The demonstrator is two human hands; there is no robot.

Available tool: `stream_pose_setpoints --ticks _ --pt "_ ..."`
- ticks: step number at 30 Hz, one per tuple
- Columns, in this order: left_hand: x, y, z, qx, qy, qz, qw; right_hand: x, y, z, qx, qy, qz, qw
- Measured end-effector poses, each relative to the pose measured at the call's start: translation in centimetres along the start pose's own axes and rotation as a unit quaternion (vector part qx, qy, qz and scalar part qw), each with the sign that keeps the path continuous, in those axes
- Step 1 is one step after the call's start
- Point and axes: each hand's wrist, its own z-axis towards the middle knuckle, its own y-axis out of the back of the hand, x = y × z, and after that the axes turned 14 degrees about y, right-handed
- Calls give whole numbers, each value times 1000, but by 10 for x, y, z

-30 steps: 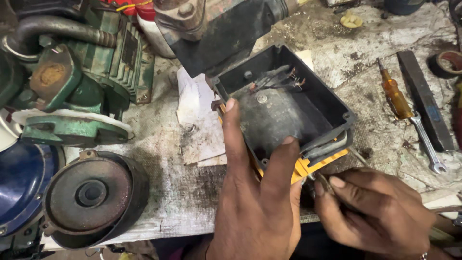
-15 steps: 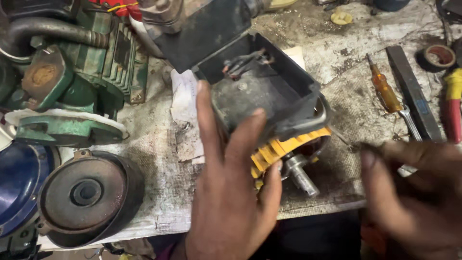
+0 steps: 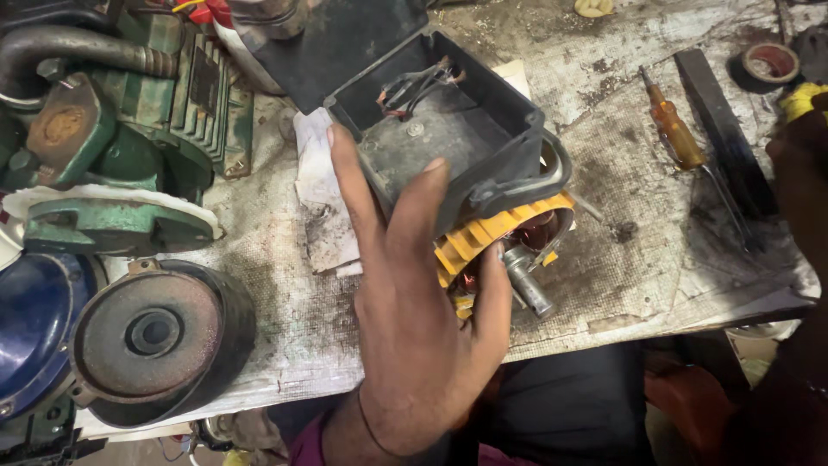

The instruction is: The person works on a yellow electric motor at a cluttered workbench. They hold the motor steady while filing or scraping its housing with a flat file, remove the fan cover and set it aside, then handle the rotor and shaft and work on the exposed copper windings with their hands.

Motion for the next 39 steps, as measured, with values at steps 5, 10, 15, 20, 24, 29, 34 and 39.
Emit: stream_pose_setpoints --ticks 5,10,15,20,24,29,34,39 --pt "5 -4 -2 -31 -17 1 999 -34 -13 -10 34 3 101 994" --pt "5 -5 1 -54 -30 25 998 -33 -14 -15 47 -6 145 988" --pt "-3 -2 -2 -44 -8 29 999 -33 -17 -8 52 -9 174 983" --pt "-3 2 -1 -13 -9 0 1000 -33 -19 -9 60 -12 189 980" --pt "-1 8 -1 12 -17 3 1000 -32 -18 -9 64 -13 201 977" --pt "2 5 0 8 -21 -16 1000 -34 -21 0 65 -8 216 974" --pt "3 1 -1 -10 -23 -15 1000 -28 -16 -5 73 -14 232 970" --pt "3 -4 -1 -31 -18 -7 999 -21 -12 -17 78 -26 256 963"
